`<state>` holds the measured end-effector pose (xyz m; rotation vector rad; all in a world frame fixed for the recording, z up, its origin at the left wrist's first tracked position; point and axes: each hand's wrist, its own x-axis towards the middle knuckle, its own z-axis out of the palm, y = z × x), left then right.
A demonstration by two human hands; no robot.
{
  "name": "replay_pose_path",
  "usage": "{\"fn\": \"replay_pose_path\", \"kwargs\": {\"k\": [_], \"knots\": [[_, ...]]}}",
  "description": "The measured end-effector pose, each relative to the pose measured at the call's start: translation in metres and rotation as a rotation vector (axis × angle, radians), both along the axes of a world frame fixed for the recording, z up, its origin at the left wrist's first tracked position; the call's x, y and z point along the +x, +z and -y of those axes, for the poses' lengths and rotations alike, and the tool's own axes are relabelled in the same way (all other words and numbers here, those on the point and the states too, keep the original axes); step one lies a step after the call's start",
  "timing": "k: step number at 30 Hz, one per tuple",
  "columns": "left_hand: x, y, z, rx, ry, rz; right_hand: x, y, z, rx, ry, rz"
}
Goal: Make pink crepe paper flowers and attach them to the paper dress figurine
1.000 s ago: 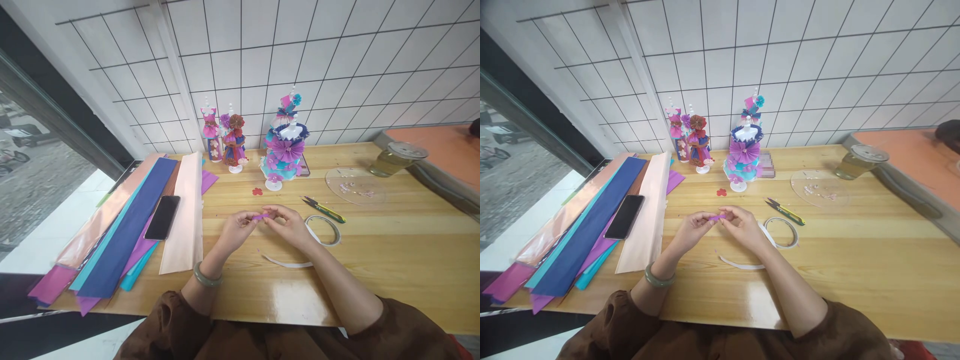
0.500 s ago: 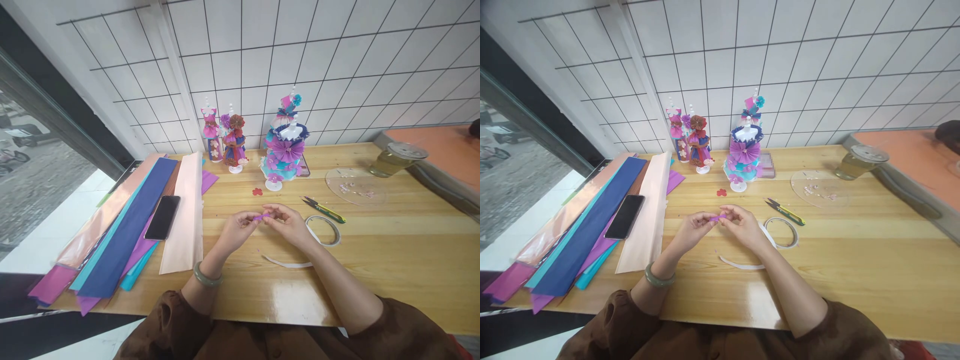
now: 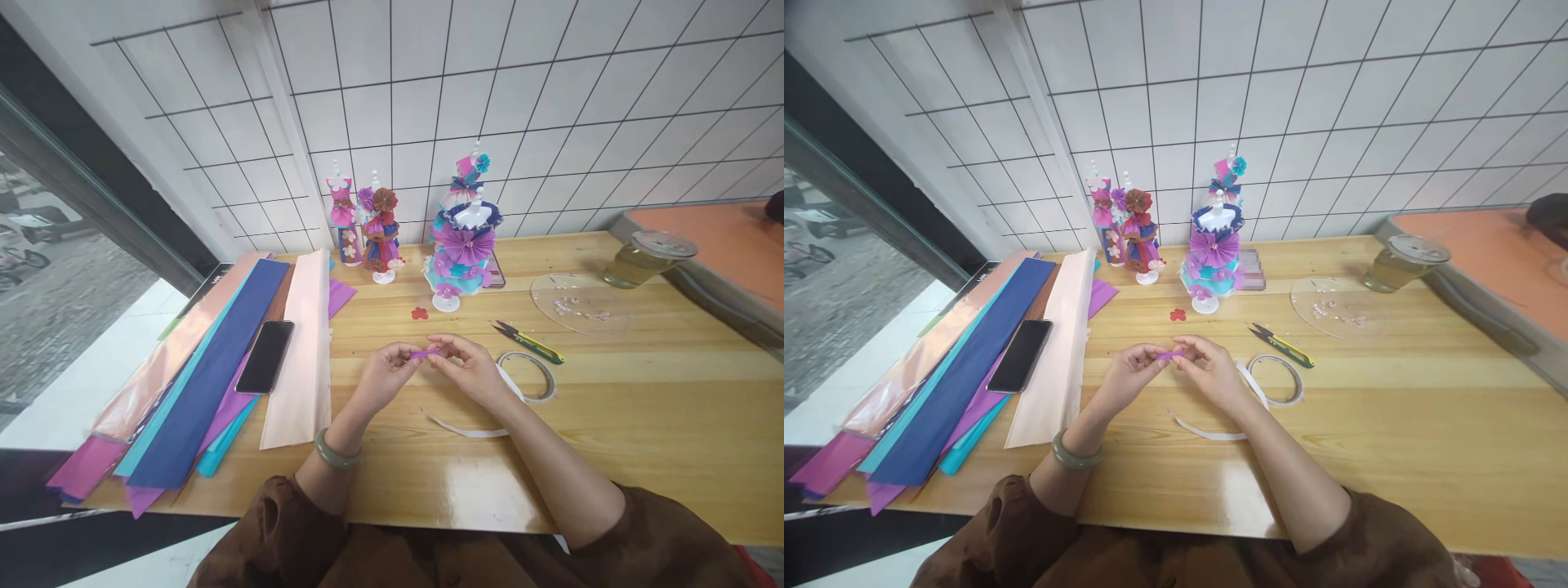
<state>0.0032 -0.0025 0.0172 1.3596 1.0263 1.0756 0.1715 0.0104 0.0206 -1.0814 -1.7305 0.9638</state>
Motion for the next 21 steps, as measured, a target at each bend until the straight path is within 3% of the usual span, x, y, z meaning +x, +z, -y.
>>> {"fn": "replay_pose_path", "kwargs": {"k": [5,11,21], "knots": [[-0.0008,0.0012,0.0001,0.012,0.017,0.001,0.0004,-0.0001,-0.0007,-0.041,0.013,-0.038],[0.0004,0.0035,0.0013,0.008,0.025,-0.010,-0.0009,0.0017,0.0002,0.071,0.020,0.129],[-0.0018,0.0030,0.0010,0.056,0.016,-0.119,0.0014,0.0019,-0.0021,0.104,0.055,0.154]]}}
